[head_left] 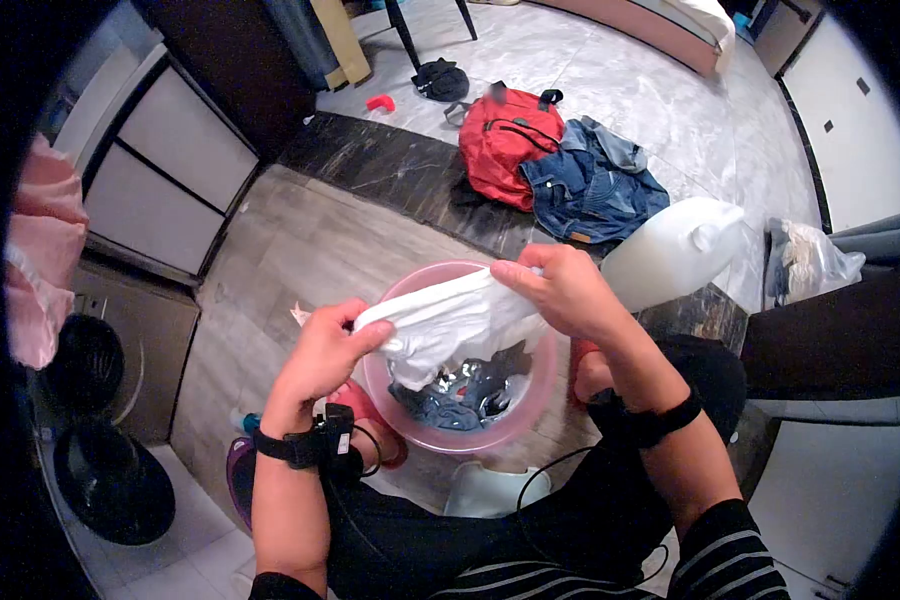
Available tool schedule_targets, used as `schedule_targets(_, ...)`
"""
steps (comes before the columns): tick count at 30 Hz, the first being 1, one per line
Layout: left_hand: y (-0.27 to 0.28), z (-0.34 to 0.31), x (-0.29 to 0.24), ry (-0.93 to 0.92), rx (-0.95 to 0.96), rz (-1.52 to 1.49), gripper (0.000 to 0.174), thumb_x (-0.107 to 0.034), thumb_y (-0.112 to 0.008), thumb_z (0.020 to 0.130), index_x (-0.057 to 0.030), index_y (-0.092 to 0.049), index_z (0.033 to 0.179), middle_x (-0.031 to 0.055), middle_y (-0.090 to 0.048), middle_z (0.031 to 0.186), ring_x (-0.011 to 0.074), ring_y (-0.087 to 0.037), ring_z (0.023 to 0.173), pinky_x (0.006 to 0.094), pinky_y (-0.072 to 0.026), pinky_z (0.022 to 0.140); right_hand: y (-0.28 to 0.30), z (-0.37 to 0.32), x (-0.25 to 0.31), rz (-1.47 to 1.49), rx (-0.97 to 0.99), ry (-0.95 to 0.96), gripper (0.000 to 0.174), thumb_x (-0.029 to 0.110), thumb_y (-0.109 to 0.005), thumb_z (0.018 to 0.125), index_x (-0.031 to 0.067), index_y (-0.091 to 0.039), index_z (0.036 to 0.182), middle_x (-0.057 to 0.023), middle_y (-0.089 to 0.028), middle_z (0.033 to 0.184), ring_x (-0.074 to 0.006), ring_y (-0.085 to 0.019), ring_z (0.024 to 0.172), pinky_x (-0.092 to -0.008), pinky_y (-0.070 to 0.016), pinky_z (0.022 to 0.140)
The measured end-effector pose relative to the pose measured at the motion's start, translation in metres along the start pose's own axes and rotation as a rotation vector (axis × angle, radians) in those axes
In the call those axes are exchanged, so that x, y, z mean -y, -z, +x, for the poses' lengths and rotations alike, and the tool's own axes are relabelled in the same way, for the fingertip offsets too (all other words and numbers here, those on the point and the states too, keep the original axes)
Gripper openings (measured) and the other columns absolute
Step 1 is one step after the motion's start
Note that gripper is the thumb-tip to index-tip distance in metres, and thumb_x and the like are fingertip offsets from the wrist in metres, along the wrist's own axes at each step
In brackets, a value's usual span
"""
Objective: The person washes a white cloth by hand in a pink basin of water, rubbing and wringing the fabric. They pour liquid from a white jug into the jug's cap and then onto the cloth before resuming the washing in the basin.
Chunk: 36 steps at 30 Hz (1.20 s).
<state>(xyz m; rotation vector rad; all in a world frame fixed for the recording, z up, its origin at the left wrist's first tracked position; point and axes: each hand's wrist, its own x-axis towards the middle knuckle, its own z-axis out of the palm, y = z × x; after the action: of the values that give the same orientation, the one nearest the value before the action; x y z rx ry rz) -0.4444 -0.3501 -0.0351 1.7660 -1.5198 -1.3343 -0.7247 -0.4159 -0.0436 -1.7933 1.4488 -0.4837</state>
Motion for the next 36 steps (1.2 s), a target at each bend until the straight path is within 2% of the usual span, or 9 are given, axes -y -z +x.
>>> schedule_targets(9,-0.044,0.024,0.008,-0.1,-0.19,-0.951,0.03,-0.027,-0.048,0.098,-0.0006,-0.052,0.111,0.0071,-0.061,0.104,0.0148,-0.058,0.096,0.0293,-0.0468,0.085,-0.045,0.016,-0.016,0.704,0.107,-0.045,0.039,0.036,-0.041,0.1,0.0023,-0.06,0.102,0.0005,-0.061,0.095,-0.0075,-0.052,0.082,-0.0287,-0.044,0.072)
schedule_targets(14,-0.066,0.037,0.0,-0.017,-0.159,-1.293,0.042,-0.04,-0.041,0.098,-0.001,-0.052,0.112,0.0093,-0.061,0.104,0.0198,-0.062,0.09,0.0335,-0.0505,0.08,-0.064,-0.013,0.025,0.465,-0.055,0.021,0.032,0.029,-0.042,0.099,0.0018,-0.056,0.096,-0.0112,-0.062,0.087,-0.0178,-0.058,0.084,-0.0333,-0.045,0.074)
schedule_targets(18,-0.081,0.058,0.04,-0.264,0.714,-1.554,0.041,-0.043,-0.04,0.098,-0.0056,-0.056,0.106,0.0059,-0.062,0.098,0.0153,-0.062,0.083,0.0314,-0.0505,0.073,-0.101,-0.036,0.044,0.208,-0.138,0.411,0.026,0.026,-0.047,0.093,0.0017,-0.056,0.088,-0.0243,-0.058,0.079,-0.0434,-0.057,0.073,-0.0428,-0.0463,0.061)
schedule_targets(21,-0.109,0.033,-0.033,0.163,-0.307,-1.241,0.04,-0.046,-0.042,0.097,-0.0098,-0.058,0.09,0.0003,-0.061,0.081,0.0116,-0.059,0.066,0.0278,-0.0473,0.056,-0.092,0.006,0.036,0.28,-0.305,0.151,0.029,0.027,-0.05,0.092,0.0007,-0.056,0.081,-0.0242,-0.058,0.073,-0.0438,-0.057,0.067,-0.0451,-0.0454,0.056)
schedule_targets(24,-0.064,0.046,-0.005,0.016,0.101,-1.32,0.037,-0.044,-0.043,0.097,-0.012,-0.059,0.087,0.0008,-0.061,0.083,0.0116,-0.059,0.075,0.0274,-0.0486,0.063,-0.106,-0.023,0.053,0.11,-0.266,0.362,0.027,0.025,-0.053,0.09,0.0031,-0.058,0.075,-0.0229,-0.057,0.067,-0.0416,-0.058,0.062,-0.0472,-0.045,0.053)
schedule_targets(27,-0.092,0.03,-0.009,0.247,-0.142,-1.33,0.038,-0.045,-0.045,0.096,-0.0095,-0.059,0.092,0.0031,-0.061,0.084,0.0146,-0.06,0.075,0.0308,-0.0512,0.067,-0.101,-0.003,0.047,-0.326,-0.195,0.43,0.018,0.019,-0.056,0.088,0.0042,-0.058,0.079,-0.0172,-0.057,0.064,-0.0338,-0.061,0.056,-0.044,-0.0476,0.048)
schedule_targets(29,-0.099,0.029,-0.031,0.258,-0.134,-1.376,0.039,-0.043,-0.045,0.096,-0.0075,-0.06,0.099,0.0045,-0.063,0.09,0.0168,-0.062,0.079,0.0327,-0.052,0.071,-0.102,0.019,0.033,0.021,-0.352,0.288,0.018,0.02,-0.055,0.087,0.0036,-0.058,0.08,-0.0168,-0.058,0.065,-0.0317,-0.062,0.055,-0.0436,-0.0476,0.045)
schedule_targets(31,-0.078,0.047,0.034,0.152,0.236,-1.476,0.037,-0.04,-0.043,0.098,-0.0073,-0.06,0.105,0.0057,-0.063,0.098,0.0182,-0.062,0.087,0.0339,-0.0512,0.077,-0.119,-0.008,0.046,-0.247,-0.156,0.434,0.022,0.022,-0.052,0.088,0.0031,-0.061,0.08,-0.0218,-0.058,0.066,-0.0354,-0.062,0.058,-0.0452,-0.0481,0.047)
schedule_targets(36,-0.103,0.028,-0.013,0.227,-0.154,-1.349,0.047,-0.05,-0.044,0.094,-0.007,-0.06,0.108,0.0061,-0.065,0.085,0.0204,-0.063,0.077,0.0364,-0.0526,0.072,-0.1,0.023,0.033,0.029,-0.276,0.227,0.021,0.02,-0.052,0.088,0.0061,-0.057,0.073,-0.0217,-0.056,0.062,-0.0369,-0.06,0.057,-0.0474,-0.0468,0.049)
